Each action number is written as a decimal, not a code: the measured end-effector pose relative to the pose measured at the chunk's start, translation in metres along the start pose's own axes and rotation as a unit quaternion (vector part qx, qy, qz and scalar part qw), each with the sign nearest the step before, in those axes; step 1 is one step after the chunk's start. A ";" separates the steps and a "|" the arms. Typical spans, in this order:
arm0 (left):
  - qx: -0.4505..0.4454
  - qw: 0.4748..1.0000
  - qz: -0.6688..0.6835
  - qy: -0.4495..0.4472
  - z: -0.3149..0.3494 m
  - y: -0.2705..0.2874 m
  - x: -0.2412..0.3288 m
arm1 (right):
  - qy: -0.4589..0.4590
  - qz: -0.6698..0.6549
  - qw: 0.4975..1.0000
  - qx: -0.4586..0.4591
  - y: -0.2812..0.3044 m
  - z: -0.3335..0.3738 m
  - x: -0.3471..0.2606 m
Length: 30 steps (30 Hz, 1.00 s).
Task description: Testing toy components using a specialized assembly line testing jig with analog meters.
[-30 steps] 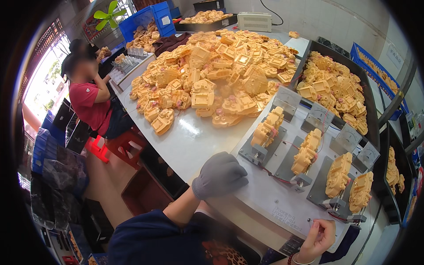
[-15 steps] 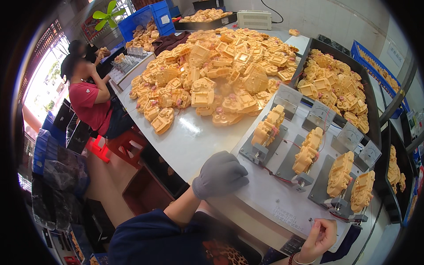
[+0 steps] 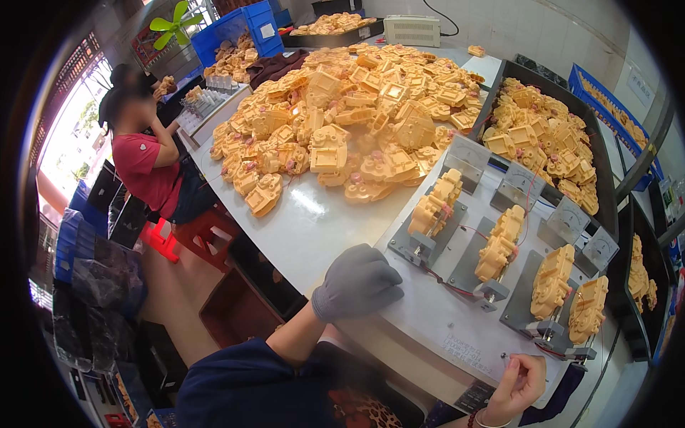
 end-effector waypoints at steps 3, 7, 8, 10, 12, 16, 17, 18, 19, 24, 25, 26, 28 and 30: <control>-0.002 1.000 0.007 -0.005 0.000 0.000 0.000 | 0.000 -0.003 1.000 -0.001 0.001 0.001 0.004; -0.004 1.000 0.009 -0.004 0.000 0.000 0.000 | -0.024 -0.001 1.000 0.018 0.005 0.005 0.019; -0.008 1.000 0.006 -0.003 0.000 0.000 -0.001 | -0.025 0.002 1.000 0.018 0.005 0.005 0.019; -0.001 1.000 0.010 -0.005 0.001 0.000 -0.001 | -0.015 0.006 1.000 0.022 0.004 0.004 0.018; 0.005 1.000 0.013 -0.007 0.001 0.001 -0.001 | -0.005 0.009 1.000 0.025 0.003 0.004 0.017; 0.008 1.000 0.017 -0.008 0.001 0.001 -0.001 | -0.020 0.013 1.000 0.014 0.006 0.005 0.019; 0.008 1.000 0.017 -0.007 0.001 0.001 -0.001 | -0.034 0.011 0.999 0.008 0.006 0.005 0.020; 0.007 1.000 0.016 -0.006 0.001 0.001 -0.001 | -0.034 0.011 0.999 0.008 0.006 0.005 0.020; 0.004 1.000 0.014 -0.006 0.001 0.000 -0.002 | -0.022 0.018 1.000 0.010 0.005 0.004 0.017; -0.001 1.000 0.011 0.000 0.001 0.000 -0.001 | -0.028 0.009 1.000 0.012 0.005 0.005 0.020; 0.003 1.000 0.015 -0.003 0.001 0.000 -0.001 | -0.021 0.014 1.000 0.016 0.005 0.006 0.020; 0.006 1.000 0.019 -0.006 0.001 0.001 -0.001 | -0.014 0.019 1.000 0.021 0.005 0.006 0.019; 0.007 1.000 0.020 -0.008 0.001 0.000 -0.001 | -0.011 0.021 1.000 0.016 0.005 0.006 0.020; 0.009 1.000 0.022 -0.010 0.001 0.000 -0.001 | -0.007 0.024 1.000 0.012 0.005 0.005 0.019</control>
Point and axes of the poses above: each hand's wrist, its own z-axis away from the middle knuckle, its own y-axis out of the back of the hand, x = y × z, the point moved 4 cm from there along -z, towards the middle knuckle, and after that the axes turned 10 degrees about -x, right-handed, at the moved point
